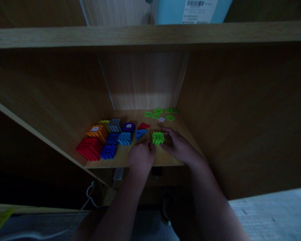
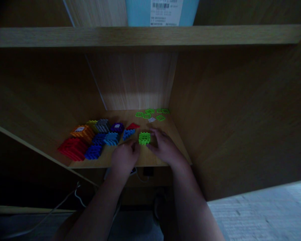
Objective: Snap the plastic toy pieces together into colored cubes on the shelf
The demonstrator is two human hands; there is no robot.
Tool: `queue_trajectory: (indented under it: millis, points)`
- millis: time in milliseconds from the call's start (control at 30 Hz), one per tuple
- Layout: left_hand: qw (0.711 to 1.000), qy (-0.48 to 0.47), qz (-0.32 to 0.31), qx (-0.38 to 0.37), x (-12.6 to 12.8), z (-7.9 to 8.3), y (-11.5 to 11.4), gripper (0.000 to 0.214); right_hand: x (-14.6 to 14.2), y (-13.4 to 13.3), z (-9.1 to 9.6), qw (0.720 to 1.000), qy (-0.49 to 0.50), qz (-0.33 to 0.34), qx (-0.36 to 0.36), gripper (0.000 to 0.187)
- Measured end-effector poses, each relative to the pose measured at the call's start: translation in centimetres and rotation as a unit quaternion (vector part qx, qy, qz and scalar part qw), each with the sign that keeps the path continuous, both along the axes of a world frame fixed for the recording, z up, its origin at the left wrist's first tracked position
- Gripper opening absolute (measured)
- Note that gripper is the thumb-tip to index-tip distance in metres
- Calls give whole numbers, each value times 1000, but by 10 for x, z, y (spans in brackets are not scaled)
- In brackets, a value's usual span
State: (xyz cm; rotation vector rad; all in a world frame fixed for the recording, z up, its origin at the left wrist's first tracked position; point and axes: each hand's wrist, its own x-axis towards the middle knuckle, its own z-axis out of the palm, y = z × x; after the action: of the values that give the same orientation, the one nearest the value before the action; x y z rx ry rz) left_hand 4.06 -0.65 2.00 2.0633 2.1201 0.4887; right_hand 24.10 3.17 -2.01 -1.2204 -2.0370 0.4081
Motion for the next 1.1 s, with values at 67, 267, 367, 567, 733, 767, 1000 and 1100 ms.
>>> queue_trajectory:
  millis: [67,267,367,567,733,767,1000,1100]
  points:
    - [1000,12,-4,-11,1,0,1,31,0,0,0,1000,1,1,-3,65]
    - [1000,8,-25,2,-1,-5,3,29,-1,1,2,1000,0,-5,-15,64]
    - [1000,6,-23,3,-1,-4,2,28,-1,0,2,1000,-4,-11,-12,64]
    - [1000,-2,-17,-4,0,0,1,26,-1,0,1,1000,0,-10,-13,63]
    - [1000,-23,-14,-2,-1,-1,0,24,1,0,1,1000,6,-6,-16,66]
    - [999,-28,-15,-2,-1,-1,0,23,1,0,1,1000,10,-5,-19,67]
    - [999,-30,-16,2,-1,-3,0,24,3,-3,4,999,34,-9,-23,67]
    - [1000,-25,-12,-2,-1,-2,0,25,5,-3,6,999,37,3,-30,66]
